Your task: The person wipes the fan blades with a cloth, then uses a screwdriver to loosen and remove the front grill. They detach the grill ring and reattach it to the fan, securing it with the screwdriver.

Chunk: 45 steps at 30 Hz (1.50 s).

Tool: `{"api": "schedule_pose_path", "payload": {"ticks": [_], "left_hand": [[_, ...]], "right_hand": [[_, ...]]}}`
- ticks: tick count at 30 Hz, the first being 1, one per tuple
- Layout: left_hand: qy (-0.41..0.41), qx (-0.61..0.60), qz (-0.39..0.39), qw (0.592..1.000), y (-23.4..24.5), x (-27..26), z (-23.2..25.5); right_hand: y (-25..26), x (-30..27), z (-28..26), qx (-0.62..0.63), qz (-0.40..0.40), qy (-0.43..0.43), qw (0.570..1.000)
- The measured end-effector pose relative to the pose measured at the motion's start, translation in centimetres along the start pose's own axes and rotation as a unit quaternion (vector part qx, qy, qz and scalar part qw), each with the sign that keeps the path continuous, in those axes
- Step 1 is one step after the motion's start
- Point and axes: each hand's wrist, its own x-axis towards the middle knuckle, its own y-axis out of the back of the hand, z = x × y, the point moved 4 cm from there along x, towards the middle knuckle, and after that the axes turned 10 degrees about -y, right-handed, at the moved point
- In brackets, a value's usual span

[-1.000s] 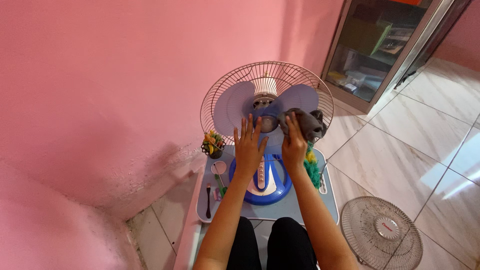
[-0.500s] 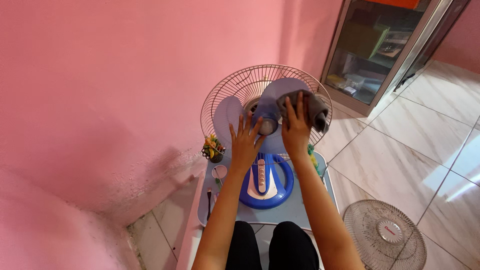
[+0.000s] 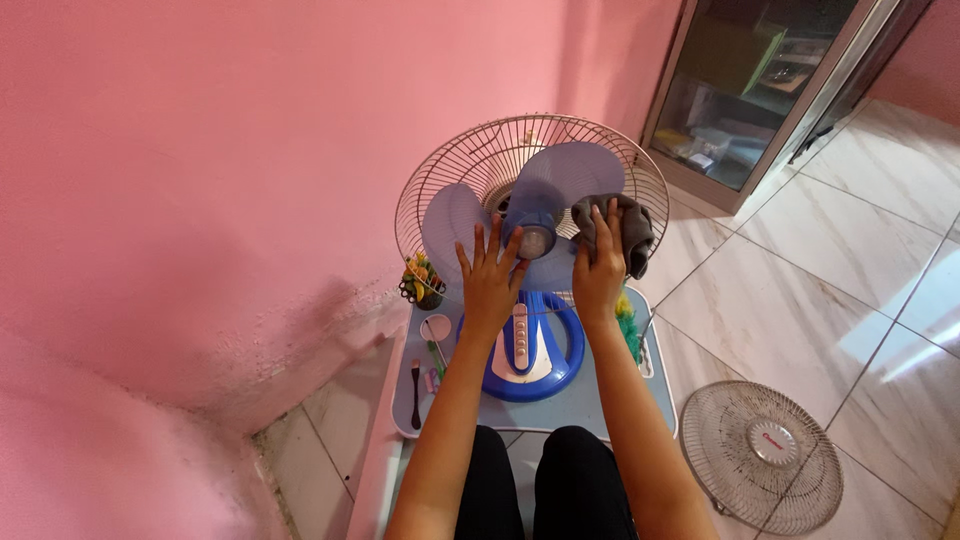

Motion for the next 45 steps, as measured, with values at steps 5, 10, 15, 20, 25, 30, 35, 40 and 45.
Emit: {"api": "schedule_pose_path", "payload": {"ticks": [5, 10, 15, 20, 25, 30, 35, 40, 45], "left_hand": [[-0.002, 0.025, -0.017, 1.0, 0.5, 0.1, 0.2], [0.023, 0.042, -0.024, 0.999, 1.3, -0.2, 0.7], [0.036, 0.047, -0.033, 0.998, 1.7, -0.8, 0.8], [0.019, 0.026, 0.037, 0.999, 1.9, -2.0, 0.8], [-0.011, 0.13, 0.009, 0.991, 0.2, -2.2, 0.1], [-0.029, 0.14, -0.048, 0.989, -0.5, -1.8, -1.0], [-0.028, 0.116, -0.01, 0.993, -0.1, -1.7, -0.3], [-0.017, 0.102, -0.002, 0.995, 0.1, -2.0, 0.1], [0.004, 0.08, -0.028, 0.996, 0.0, -2.9, 0.3]], "right_hand": [[0.4, -0.5, 0.5, 0.071, -0.006, -0.028, 0.997], [2.3, -0.8, -1.0, 0.07, 0.036, -0.016, 0.997], [4.7, -0.9, -4.0, 0.055, 0.148, 0.054, 0.986], [5.1, -1.6, -6.6, 0.061, 0.158, 0.13, 0.977], [2.3, -1.7, -6.3, 0.015, 0.026, 0.11, 0.993], [-1.5, -2.3, -3.4, -0.034, -0.072, 0.108, 0.991], [-3.6, -3.7, 0.6, -0.089, -0.091, 0.098, 0.987], [-4.7, -4.5, 2.9, -0.114, -0.078, 0.094, 0.986], [-3.8, -4.3, 3.3, -0.089, -0.036, 0.038, 0.995]]}}
